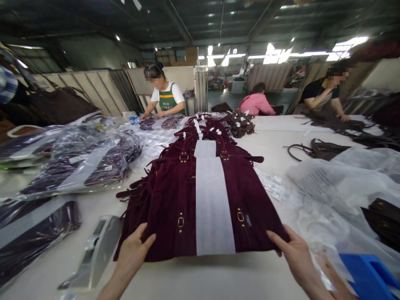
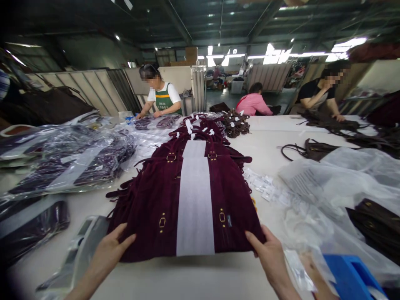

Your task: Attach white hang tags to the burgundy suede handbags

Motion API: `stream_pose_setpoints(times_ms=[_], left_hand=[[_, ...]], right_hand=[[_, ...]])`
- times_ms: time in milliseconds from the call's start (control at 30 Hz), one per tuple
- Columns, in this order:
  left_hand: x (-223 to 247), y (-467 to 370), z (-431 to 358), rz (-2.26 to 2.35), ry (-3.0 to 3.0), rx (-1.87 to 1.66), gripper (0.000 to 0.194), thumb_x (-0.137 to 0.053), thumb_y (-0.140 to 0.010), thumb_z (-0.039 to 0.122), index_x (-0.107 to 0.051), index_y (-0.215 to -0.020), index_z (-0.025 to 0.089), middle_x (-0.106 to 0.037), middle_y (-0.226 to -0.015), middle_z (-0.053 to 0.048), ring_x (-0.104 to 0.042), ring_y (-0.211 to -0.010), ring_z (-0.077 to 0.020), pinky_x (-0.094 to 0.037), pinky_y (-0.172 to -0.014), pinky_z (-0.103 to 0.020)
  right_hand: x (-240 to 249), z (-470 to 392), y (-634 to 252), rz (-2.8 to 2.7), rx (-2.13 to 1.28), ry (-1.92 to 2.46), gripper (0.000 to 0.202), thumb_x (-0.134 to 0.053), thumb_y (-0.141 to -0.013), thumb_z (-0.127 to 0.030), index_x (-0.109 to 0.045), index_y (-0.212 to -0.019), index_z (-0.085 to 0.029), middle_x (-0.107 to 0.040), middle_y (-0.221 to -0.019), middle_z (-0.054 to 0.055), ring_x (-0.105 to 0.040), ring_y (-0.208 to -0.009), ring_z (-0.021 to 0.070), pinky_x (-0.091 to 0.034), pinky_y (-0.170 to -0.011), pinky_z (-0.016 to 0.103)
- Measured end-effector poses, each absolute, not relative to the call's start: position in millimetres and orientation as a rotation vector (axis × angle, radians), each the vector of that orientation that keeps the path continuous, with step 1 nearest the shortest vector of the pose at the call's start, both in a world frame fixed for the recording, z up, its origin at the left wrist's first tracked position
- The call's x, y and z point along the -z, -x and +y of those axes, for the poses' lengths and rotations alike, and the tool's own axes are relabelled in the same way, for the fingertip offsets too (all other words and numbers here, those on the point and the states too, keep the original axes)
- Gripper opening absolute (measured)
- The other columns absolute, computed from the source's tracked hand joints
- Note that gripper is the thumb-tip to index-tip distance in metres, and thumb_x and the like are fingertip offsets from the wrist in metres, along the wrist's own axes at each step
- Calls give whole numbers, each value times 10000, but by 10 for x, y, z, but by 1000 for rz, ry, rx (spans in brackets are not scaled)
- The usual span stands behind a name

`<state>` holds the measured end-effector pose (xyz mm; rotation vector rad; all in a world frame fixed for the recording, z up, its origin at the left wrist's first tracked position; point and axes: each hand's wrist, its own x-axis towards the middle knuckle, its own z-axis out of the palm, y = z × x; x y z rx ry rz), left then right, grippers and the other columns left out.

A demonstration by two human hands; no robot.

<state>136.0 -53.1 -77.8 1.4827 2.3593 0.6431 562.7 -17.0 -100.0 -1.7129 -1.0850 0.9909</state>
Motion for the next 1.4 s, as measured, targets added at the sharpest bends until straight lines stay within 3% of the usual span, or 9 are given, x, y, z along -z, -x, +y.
stream_pose_setpoints(times_ms=[100, 167, 267, 367, 467, 700, 867, 1067, 1400], left_hand=[[1108, -1554, -688, 2426, -1416, -487, 537, -439, -721, 429, -529, -1135, 99, -659, -990, -132, -614, -934, -282, -492, -784, -372], [1031, -1738, -635, 2599, -1627, -526, 658, -418, -758, 448, -415, -1265, 29, -549, -1186, -223, -508, -1116, -344, -437, -878, -459], [733, -2089, -319, 2459, -2237, -769, 691, -415, -820, 416, -244, -1393, 70, -295, -1423, -207, -244, -1325, -333, -273, -1036, -497], [625, -2494, 227, 2097, -2616, -754, 600, -417, -854, 375, -280, -1397, 159, -197, -1481, -135, -111, -1368, -311, -146, -1085, -511], [837, -2797, 738, 1985, -2705, -583, 555, -392, -868, 398, -353, -1366, 155, -184, -1478, -161, -56, -1366, -347, -53, -1060, -592], [1359, -2799, 997, 2048, -2681, -535, 565, -320, -885, 415, -298, -1390, 161, -116, -1495, -147, -11, -1370, -334, 4, -1053, -603], [1404, -2777, 1000, 1982, -2720, -655, 628, -347, -870, 409, -130, -1432, 231, -47, -1509, -97, -27, -1366, -347, 3, -1065, -604], [1483, -2758, 1041, 2008, -2718, -675, 625, -313, -871, 409, -68, -1433, 286, -28, -1514, -56, -40, -1366, -347, -22, -1064, -619], [1534, -2716, 1059, 2011, -2772, -678, 635, -352, -867, 378, -91, -1433, 255, -60, -1510, -94, -58, -1363, -357, -53, -1050, -625]], right_hand=[[1446, -279, -5621, -1183, -945, 1823, 489, -572, -670, -583, -575, -919, -162, -546, -545, -9, -499, -493, 174, -434, -489, 299], [1509, -257, -5631, -1289, -747, 1851, 565, -536, -706, -589, -546, -1051, -141, -629, -796, 75, -589, -734, 242, -490, -679, 381], [1375, -197, -5561, -1473, -284, 1825, 605, -470, -788, -538, -470, -1219, -114, -479, -1248, 179, -429, -1168, 309, -355, -965, 480], [1269, -99, -5387, -1678, -188, 1848, 564, -457, -839, -422, -389, -1327, -147, -333, -1392, 165, -312, -1270, 316, -291, -1010, 504], [1312, 27, -5311, -1724, -375, 1884, 530, -500, -823, -359, -427, -1308, -159, -390, -1358, 167, -393, -1217, 320, -336, -977, 487], [1722, 753, -6183, -1379, -605, 2030, 325, -323, -916, -288, -535, -1126, -157, -611, -1091, 65, -570, -981, 145, -438, -851, 247], [2211, 1637, -6930, -1438, -538, 2342, 345, -395, -866, -162, -506, -1176, -60, -544, -1185, 168, -498, -1096, 225, -373, -918, 313], [2511, 2364, -7095, -1798, -475, 2340, 446, -516, -848, -223, -403, -1269, -127, -450, -1306, 150, -365, -1221, 245, -307, -965, 347], [2510, 2584, -7051, -1967, -600, 2321, 446, -352, -843, -84, -377, -1288, -62, -588, -1090, 226, -532, -1075, 283, -315, -938, 429]])
